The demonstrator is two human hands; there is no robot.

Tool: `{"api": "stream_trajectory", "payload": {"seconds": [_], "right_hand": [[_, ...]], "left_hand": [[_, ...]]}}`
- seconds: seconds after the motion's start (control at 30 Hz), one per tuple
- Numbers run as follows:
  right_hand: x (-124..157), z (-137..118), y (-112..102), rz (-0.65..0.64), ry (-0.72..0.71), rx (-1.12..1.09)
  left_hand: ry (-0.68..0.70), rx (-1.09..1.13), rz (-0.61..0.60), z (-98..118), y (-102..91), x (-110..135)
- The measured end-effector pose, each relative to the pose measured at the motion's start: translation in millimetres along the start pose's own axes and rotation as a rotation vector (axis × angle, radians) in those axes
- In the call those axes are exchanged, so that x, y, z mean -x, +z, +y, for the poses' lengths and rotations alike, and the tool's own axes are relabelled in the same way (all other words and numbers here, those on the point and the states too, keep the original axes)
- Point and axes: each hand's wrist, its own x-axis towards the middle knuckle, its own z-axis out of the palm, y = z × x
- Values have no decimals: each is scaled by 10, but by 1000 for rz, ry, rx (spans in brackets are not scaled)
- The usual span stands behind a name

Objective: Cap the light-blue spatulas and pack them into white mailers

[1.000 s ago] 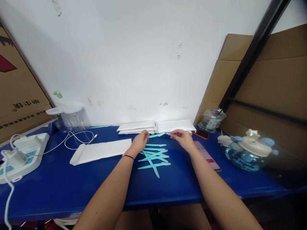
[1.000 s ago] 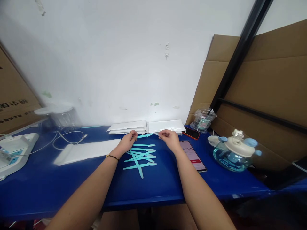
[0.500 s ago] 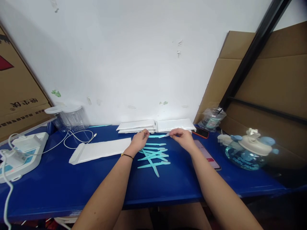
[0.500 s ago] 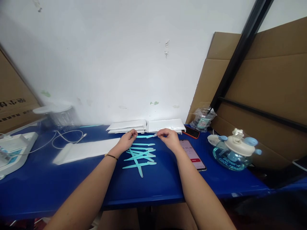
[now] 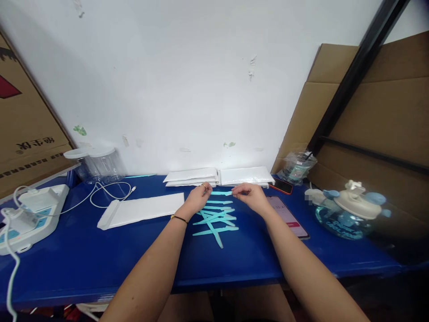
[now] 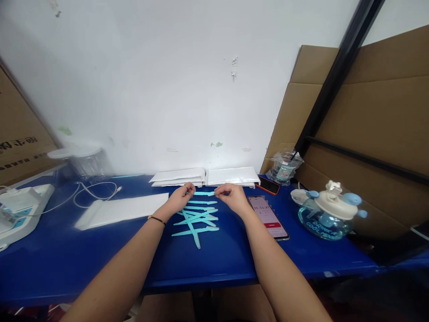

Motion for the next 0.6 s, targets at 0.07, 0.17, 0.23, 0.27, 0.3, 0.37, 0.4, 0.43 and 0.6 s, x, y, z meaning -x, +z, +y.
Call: {"api": "stream_trajectory", "payload": {"seconds": [0.07, 0.17, 0.23, 0.27, 0.3, 0.37, 0.4, 0.43, 0.6], "right_hand": [[12, 18, 44, -21, 20, -18], [19, 61, 98, -59, 71, -8], [23, 79, 116, -126, 105, 41], [27, 81, 118, -165, 111, 80], [35, 75, 117, -201, 109, 120], [67, 39, 117, -260, 102, 179], [93, 6, 124, -287, 108, 203], [124, -35, 140, -320, 124, 229], [292, -338, 328, -539, 142, 527]], "left_hand": [[9, 5, -30, 1, -2, 10], [-10, -67, -98, -12, -80, 43], [2, -115, -166, -38, -151, 74], [22, -133, -223, -54, -181, 91], [45, -148, -296, -68, -204, 108], [88, -187, -456, -80, -225, 140], [97, -215, -508, -71, -226, 154], [96, -246, -531, -52, -223, 167], [71, -343, -493, 146, -216, 228]]}}
